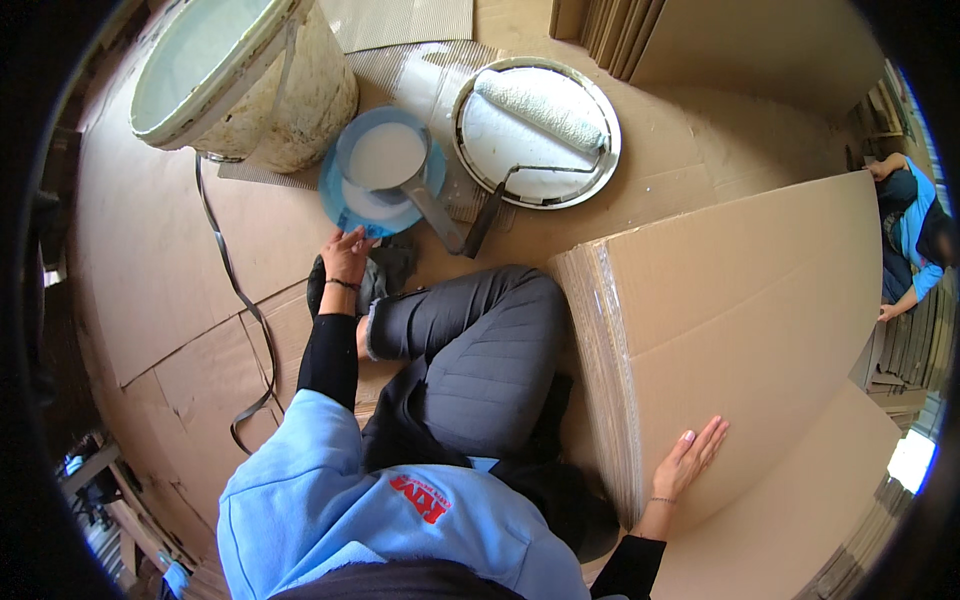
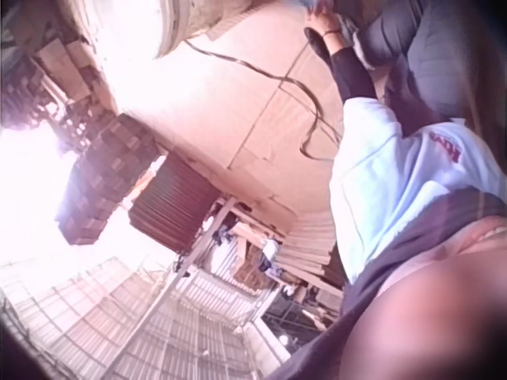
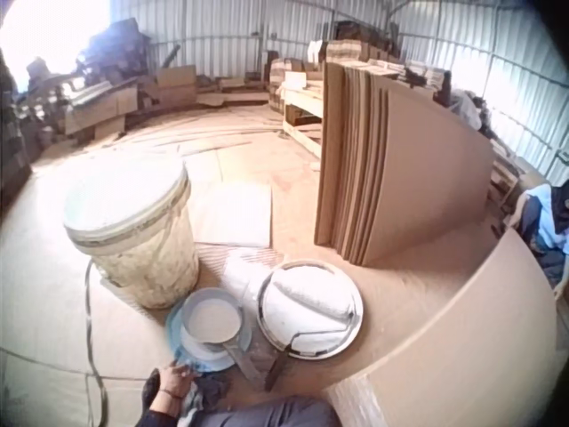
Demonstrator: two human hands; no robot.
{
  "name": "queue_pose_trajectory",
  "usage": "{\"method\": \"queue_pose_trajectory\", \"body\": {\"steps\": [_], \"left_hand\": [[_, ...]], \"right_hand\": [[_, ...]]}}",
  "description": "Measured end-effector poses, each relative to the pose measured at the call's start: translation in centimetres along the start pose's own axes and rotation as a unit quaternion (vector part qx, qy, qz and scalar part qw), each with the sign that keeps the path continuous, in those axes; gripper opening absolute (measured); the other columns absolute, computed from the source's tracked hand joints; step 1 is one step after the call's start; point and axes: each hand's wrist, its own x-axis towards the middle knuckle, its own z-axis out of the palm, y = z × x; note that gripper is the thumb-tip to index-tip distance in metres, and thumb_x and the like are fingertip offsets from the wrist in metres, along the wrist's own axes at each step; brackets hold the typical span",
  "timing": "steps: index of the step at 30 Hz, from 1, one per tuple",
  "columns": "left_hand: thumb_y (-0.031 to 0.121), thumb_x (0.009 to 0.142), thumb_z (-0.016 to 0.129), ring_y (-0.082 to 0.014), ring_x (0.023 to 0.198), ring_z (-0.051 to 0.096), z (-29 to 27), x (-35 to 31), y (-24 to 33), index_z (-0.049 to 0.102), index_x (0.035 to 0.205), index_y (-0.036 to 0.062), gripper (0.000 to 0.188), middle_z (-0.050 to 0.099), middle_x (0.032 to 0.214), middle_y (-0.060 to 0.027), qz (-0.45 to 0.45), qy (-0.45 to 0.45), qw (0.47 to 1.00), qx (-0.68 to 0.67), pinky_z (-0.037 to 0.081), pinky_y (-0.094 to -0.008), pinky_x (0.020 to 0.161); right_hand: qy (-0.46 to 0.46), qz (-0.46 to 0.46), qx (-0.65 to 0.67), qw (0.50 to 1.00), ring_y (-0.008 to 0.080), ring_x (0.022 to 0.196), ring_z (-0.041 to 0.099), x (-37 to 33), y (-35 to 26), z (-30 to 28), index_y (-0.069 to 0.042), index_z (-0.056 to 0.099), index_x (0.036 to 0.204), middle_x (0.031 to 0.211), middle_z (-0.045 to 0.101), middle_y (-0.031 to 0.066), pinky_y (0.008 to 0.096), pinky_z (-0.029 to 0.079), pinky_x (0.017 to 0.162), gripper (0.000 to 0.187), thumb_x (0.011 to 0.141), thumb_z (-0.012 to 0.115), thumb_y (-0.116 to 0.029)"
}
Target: The person applies white paint to large cardboard sheets using a paint roller. They repeatedly dip the roller into a container, spread the paint evenly across the surface, and stack the finished sheets. A coworker is visible in the background performing the same task.
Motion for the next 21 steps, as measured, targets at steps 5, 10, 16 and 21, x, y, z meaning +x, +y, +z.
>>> {"method": "queue_pose_trajectory", "body": {"steps": [5,10,16,21], "left_hand": [[-0.008,0.081,0.059,-0.0163,0.073,0.062,0.0,-2.8,2.4,0.059,0.101,0.0014,0.022,0.061,0.083,-0.0046,0.009,-0.015,1.0,0.02,0.059,-0.0372,0.07],[-0.006,0.081,0.062,-0.0161,0.073,0.063,1.1,-6.2,5.3,0.059,0.097,0.0037,0.019,0.063,0.079,-0.0042,0.026,-0.018,0.999,0.039,0.059,-0.0368,0.069],[-0.005,0.083,0.059,-0.0185,0.082,0.067,9.1,-10.7,11.2,0.057,0.111,-0.0015,0.028,0.066,0.091,-0.0082,0.028,-0.125,0.987,0.095,0.06,-0.0358,0.072],[-0.006,0.082,0.056,-0.0183,0.085,0.067,16.8,-15.6,11.8,0.056,0.113,-0.0028,0.031,0.066,0.096,-0.0101,-0.01,-0.237,0.962,0.133,0.06,-0.0321,0.07]], "right_hand": [[-0.013,0.025,-0.015,0.999,0.0344,0.143,0.019,0.1,-0.3,-0.2,-0.009,0.023,0.15,0.156,0.019,0.017,0.0467,0.015,0.116,0.059,0.101,0.028,-0.041],[0.003,0.014,-0.017,1.0,0.0338,0.143,0.019,0.0,-0.2,0.1,-0.009,0.027,0.149,0.155,0.022,0.0162,0.0467,0.015,0.116,0.057,0.101,0.032,-0.04],[0.017,0.041,0.026,0.999,0.0336,0.143,0.021,-0.3,-1.1,-0.2,-0.006,0.035,0.146,0.153,0.025,0.019,0.0466,0.014,0.116,0.057,0.099,0.038,-0.039],[0.032,0.063,0.308,0.949,0.0362,0.135,0.037,-0.2,-5.8,-4.3,0.0,0.044,0.138,0.142,0.041,0.0257,0.0412,0.029,0.112,0.055,0.098,0.046,-0.038]]}}
